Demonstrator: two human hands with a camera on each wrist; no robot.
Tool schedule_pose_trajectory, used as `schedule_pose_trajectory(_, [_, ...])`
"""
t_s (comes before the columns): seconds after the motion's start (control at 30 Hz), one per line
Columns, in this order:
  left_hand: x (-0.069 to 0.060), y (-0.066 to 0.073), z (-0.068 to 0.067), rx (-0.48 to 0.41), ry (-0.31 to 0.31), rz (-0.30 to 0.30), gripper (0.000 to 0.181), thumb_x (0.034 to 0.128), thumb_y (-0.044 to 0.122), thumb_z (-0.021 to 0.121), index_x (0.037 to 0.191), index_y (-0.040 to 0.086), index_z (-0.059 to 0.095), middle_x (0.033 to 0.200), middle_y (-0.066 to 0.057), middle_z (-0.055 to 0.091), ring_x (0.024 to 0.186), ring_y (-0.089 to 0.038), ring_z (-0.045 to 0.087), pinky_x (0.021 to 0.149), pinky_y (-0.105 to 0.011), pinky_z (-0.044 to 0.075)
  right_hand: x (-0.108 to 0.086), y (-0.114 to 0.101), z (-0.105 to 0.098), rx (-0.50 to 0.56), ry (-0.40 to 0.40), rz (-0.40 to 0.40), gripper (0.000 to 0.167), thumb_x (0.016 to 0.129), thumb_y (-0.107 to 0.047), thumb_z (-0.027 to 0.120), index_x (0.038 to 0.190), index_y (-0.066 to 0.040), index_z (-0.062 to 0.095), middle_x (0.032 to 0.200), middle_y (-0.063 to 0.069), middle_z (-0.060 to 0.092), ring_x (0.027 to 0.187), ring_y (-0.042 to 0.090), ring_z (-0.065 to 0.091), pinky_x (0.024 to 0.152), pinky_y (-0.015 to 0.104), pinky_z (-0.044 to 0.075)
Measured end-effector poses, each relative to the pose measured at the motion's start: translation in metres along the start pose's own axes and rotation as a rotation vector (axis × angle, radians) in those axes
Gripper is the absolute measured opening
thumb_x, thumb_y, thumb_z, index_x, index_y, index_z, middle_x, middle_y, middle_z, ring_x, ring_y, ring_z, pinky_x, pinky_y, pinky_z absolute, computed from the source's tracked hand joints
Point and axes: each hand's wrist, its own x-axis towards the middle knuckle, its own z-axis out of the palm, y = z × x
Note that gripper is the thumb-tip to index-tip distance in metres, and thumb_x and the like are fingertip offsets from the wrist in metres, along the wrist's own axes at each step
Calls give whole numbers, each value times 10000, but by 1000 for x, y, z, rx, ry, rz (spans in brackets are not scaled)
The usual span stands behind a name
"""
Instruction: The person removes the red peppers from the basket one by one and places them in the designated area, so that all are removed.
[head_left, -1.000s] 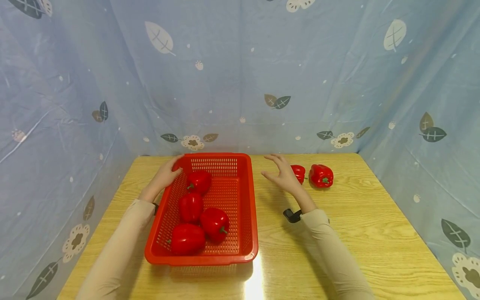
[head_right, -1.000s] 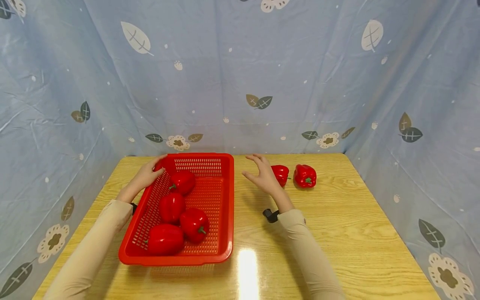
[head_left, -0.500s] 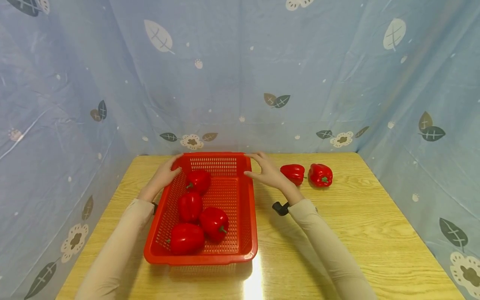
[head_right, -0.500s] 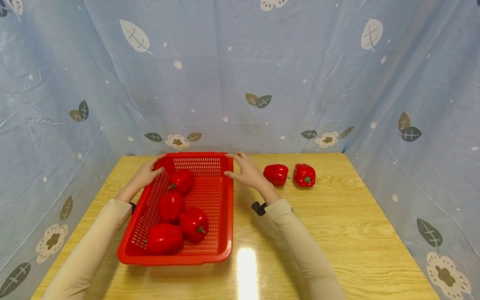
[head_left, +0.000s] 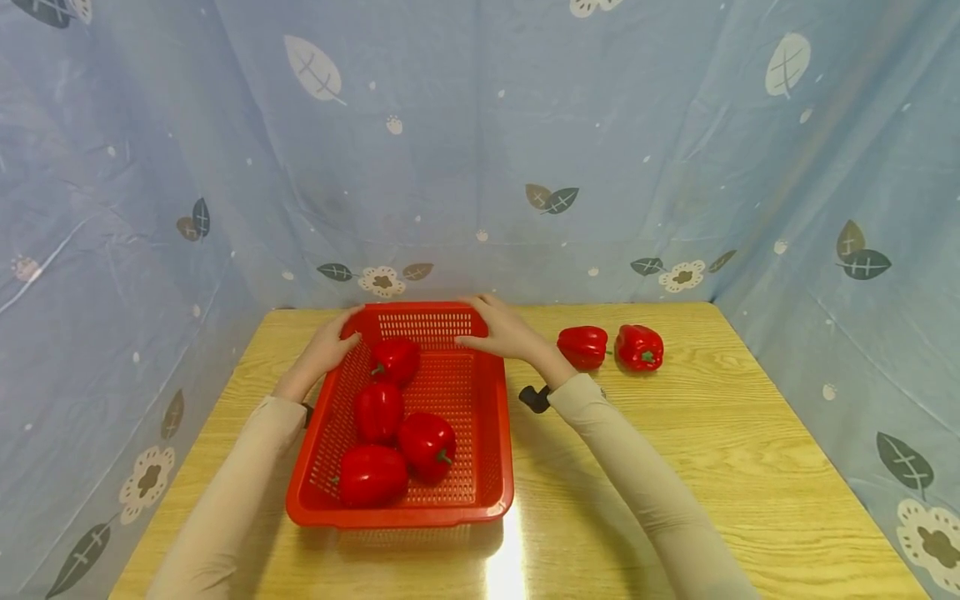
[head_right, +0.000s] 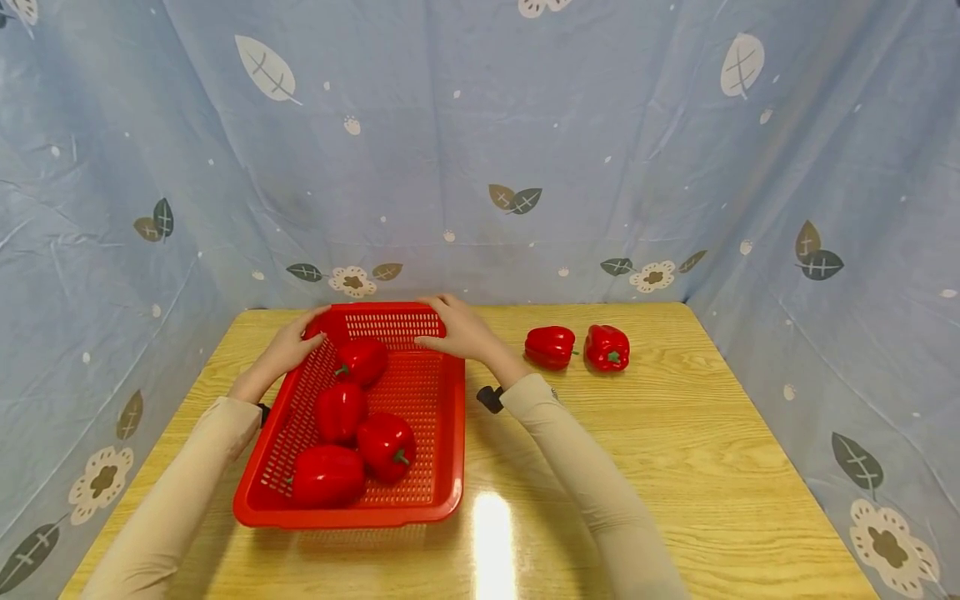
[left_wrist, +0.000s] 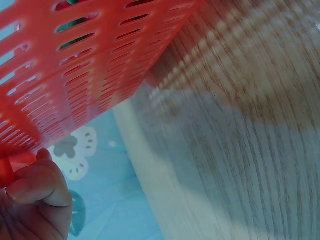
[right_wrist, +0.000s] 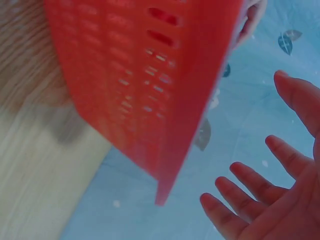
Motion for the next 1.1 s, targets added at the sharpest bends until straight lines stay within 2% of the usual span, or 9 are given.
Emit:
schedule_pose_trajectory(0.43, [-2, -1, -2, 2, 3, -5, 539, 934, 54, 459, 1444, 35, 285, 1399, -287, 364, 1237, -456, 393, 1012, -585, 315, 27, -18, 4, -31, -130, 8, 709, 855, -442, 617, 1437, -151, 334, 1393, 118, 391, 1275, 264, 399, 1047, 423, 353])
schedule_pose_trajectory(0.67, [-1, -3, -1, 5, 9, 7, 537, 925, 46, 460, 1435, 18, 294, 1365, -305, 398, 1209, -463, 419, 993, -582, 336, 36, -24, 1, -13, -135, -18, 689, 848, -399, 644, 1419, -132, 365, 1421, 103, 389, 1307, 265, 362, 1066, 428, 325])
schedule_pose_trajectory(0.9, [1, -2, 0, 19, -4, 0, 543, 935, 60, 458, 1446, 32, 277, 1400, -294, 359, 1234, -465, 389, 1011, -585, 312, 46, -33, 2, -22, -197, 23, 704, 850, -436, 625, 1441, -192, 329, 1454, 90, 340, 1325, 259, 335, 1059, 417, 336])
schedule_pose_trajectory(1.1, [1, -1, 1, 18, -1, 2, 539, 930, 55, 459, 1441, 25, 287, 1378, -298, 387, 1211, -461, 419, 1001, -581, 332, 54, -35, 12, -27, -223, 35, 710, 859, -420, 621, 1451, -191, 303, 1469, 97, 322, 1340, 260, 322, 1073, 416, 320])
